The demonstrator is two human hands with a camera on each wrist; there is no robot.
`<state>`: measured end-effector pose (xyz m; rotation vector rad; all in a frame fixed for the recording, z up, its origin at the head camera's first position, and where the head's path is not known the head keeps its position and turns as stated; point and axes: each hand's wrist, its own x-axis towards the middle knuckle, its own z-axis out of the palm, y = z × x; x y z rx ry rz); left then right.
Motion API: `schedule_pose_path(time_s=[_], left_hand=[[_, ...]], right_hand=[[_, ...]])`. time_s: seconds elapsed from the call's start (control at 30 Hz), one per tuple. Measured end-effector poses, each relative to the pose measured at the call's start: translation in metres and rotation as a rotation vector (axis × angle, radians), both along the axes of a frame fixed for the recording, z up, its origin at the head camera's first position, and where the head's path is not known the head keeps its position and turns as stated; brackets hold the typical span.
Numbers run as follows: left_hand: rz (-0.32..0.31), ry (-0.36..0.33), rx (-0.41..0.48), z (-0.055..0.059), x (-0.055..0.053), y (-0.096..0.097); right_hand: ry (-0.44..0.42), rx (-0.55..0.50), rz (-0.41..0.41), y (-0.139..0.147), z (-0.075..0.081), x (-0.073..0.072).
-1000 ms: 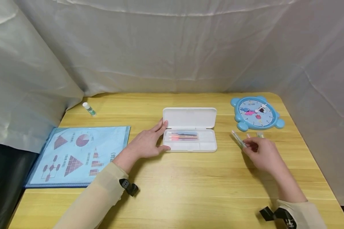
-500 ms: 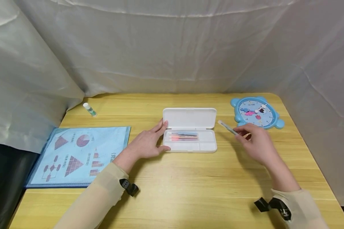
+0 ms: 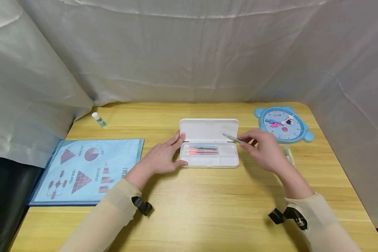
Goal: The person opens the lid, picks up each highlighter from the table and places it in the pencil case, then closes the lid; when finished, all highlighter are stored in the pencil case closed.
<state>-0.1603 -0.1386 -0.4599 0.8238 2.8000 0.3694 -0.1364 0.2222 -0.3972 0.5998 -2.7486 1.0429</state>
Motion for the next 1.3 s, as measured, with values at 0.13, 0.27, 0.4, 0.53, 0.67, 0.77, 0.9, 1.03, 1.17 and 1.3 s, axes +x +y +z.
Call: schedule_pose_path(time_s=[0.13, 0.27, 0.4, 0.53, 0.67, 0.77, 0.9, 1.03, 1.17, 1.3], left_hand=[[0.003, -0.002, 0.0, 0.0, 0.0, -0.001], [0.006, -0.003, 0.0, -0.001, 0.0, -0.001], [0.01, -0.001, 0.0, -0.001, 0.0, -0.001], [0.015, -0.006, 0.001, 0.0, 0.001, -0.001], [0.015, -0.006, 0.002, 0.0, 0.0, -0.001], [0.016, -0.007, 0.008, 0.0, 0.0, -0.001], [0.02, -0.009, 0.015, -0.001, 0.0, -0.001], [0.02, -0.011, 0.016, 0.0, 0.0, -0.001], [0.018, -0.017, 0.018, 0.001, 0.001, 0.0], [0.015, -0.01, 0.018, 0.0, 0.001, 0.0]], right_hand=[[-0.036, -0.017, 0.045, -0.01, -0.002, -0.008], [-0.074, -0.033, 0.069, -0.021, -0.006, -0.015], [-0.049, -0.016, 0.08, -0.035, -0.011, -0.022], [-0.045, 0.009, 0.102, -0.05, -0.015, -0.026], [-0.073, 0.024, 0.13, -0.062, -0.02, -0.032], [-0.072, 0.045, 0.159, -0.069, -0.027, -0.037], [-0.05, 0.09, 0.199, -0.079, -0.037, -0.043], [-0.033, 0.138, 0.203, -0.087, -0.047, -0.046], [-0.015, 0.181, 0.187, -0.092, -0.054, -0.046], [0.012, 0.195, 0.183, -0.093, -0.057, -0.044]])
